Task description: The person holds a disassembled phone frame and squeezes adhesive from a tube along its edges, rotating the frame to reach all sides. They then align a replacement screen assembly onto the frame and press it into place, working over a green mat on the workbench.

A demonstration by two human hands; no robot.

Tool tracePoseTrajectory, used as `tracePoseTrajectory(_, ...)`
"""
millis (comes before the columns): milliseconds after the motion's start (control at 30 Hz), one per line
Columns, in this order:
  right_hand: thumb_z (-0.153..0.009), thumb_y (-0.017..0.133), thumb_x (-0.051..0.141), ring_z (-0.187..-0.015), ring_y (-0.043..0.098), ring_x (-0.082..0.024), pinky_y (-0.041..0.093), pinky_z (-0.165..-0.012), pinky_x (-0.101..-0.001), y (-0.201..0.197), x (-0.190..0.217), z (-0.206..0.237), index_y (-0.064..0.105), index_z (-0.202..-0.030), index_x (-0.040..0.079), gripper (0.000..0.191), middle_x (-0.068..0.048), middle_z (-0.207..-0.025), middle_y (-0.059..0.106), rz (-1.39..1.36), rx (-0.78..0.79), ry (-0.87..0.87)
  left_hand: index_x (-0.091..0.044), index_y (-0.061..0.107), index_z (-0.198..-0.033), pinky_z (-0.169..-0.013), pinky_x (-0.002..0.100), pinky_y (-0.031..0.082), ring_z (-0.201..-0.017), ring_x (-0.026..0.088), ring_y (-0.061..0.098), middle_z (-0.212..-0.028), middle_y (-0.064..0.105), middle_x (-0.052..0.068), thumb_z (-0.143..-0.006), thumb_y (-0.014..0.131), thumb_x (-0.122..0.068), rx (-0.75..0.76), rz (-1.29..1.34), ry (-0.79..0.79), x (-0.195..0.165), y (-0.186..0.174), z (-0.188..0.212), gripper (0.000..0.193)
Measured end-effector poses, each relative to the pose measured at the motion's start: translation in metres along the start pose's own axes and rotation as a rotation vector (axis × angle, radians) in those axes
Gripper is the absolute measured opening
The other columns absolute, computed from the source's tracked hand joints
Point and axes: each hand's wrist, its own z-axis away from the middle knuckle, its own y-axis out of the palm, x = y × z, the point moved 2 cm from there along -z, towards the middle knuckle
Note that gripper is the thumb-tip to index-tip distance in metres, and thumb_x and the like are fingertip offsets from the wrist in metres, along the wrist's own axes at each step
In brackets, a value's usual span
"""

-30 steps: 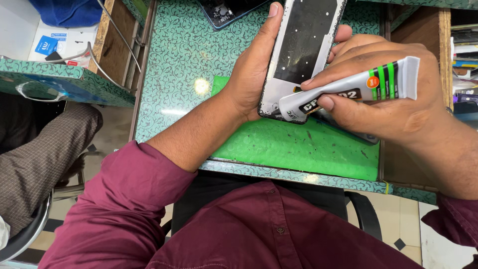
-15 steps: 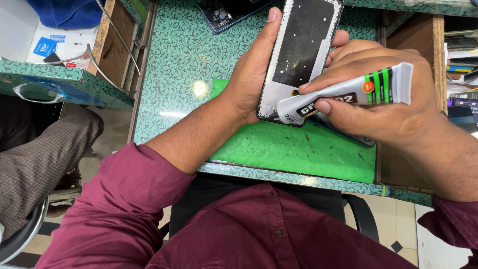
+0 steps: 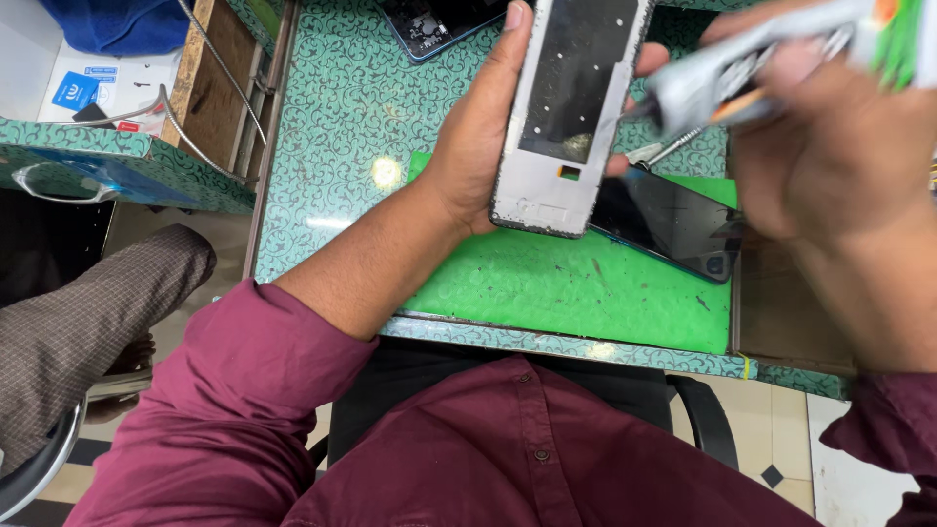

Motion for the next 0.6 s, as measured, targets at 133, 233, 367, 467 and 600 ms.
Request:
tracePoseTrajectory(133,-0.115,0.051,0.032,-0.103,0.067,-0.023,0.052,-0.091,-0.0346,-0.041,-0.016,-0.013,0.059,-0.123,-0.001,0.036,-0.012,-0.114,0.068,-0.389,-0.230,0.074,-0.001,0.050,-0.147,-0.085,0.043,0.066,-0.110,0.025,0.068,-0.140,0.063,0.023,-0.114,0.028,-0.058,-0.068,-0.050,0.073,-0.017,-0.010,0.000,0.069)
tracePoseTrajectory(233,-0.117,0.050,0.028,-0.102,0.069,-0.024,0.054,-0.083,-0.0348,-0.057,-0.020,-0.021,0.057,-0.126,0.001,0.029,-0.011,-0.114,0.067,-0.030,-0.186,0.053,0.002,0.058,-0.135,-0.080,0.044,0.066,-0.101,0.030,0.072,-0.128,0.068,0.023,-0.114,0.035,-0.059,-0.142,-0.091,0.158,-0.039,-0.022,0.003,0.069)
tracePoseTrajectory(367,-0.113,0.063,0.020,-0.088,0.071,-0.019,0.061,-0.077,-0.0340,-0.053,-0.040,-0.031,0.057,-0.125,0.008,0.018,-0.009,-0.110,0.069,0.373,-0.119,0.244,-0.004,0.063,-0.126,-0.084,0.049,0.068,-0.100,0.031,0.073,-0.112,0.072,0.016,-0.110,0.042,-0.057,-0.217,-0.070,0.322,-0.056,-0.035,0.009,0.059)
tracePoseTrajectory(467,-0.108,0.062,0.016,-0.083,0.071,-0.015,0.059,-0.069,-0.0283,-0.045,-0.056,-0.036,0.060,-0.116,0.006,0.013,-0.009,-0.103,0.072,0.381,-0.088,0.417,-0.006,0.062,-0.124,-0.086,0.051,0.067,-0.101,0.029,0.072,-0.111,0.071,0.016,-0.110,0.046,-0.057,-0.292,-0.073,0.408,-0.059,-0.037,0.009,0.055)
tracePoseTrajectory(600,-0.109,0.059,0.020,-0.083,0.071,-0.013,0.059,-0.067,-0.0267,-0.042,-0.069,-0.041,0.060,-0.116,0.004,0.018,-0.008,-0.102,0.073,0.410,-0.086,0.520,-0.006,0.062,-0.126,-0.083,0.049,0.065,-0.103,0.027,0.072,-0.110,0.071,0.016,-0.112,0.047,-0.058,-0.279,-0.103,0.440,-0.062,-0.032,0.016,0.056)
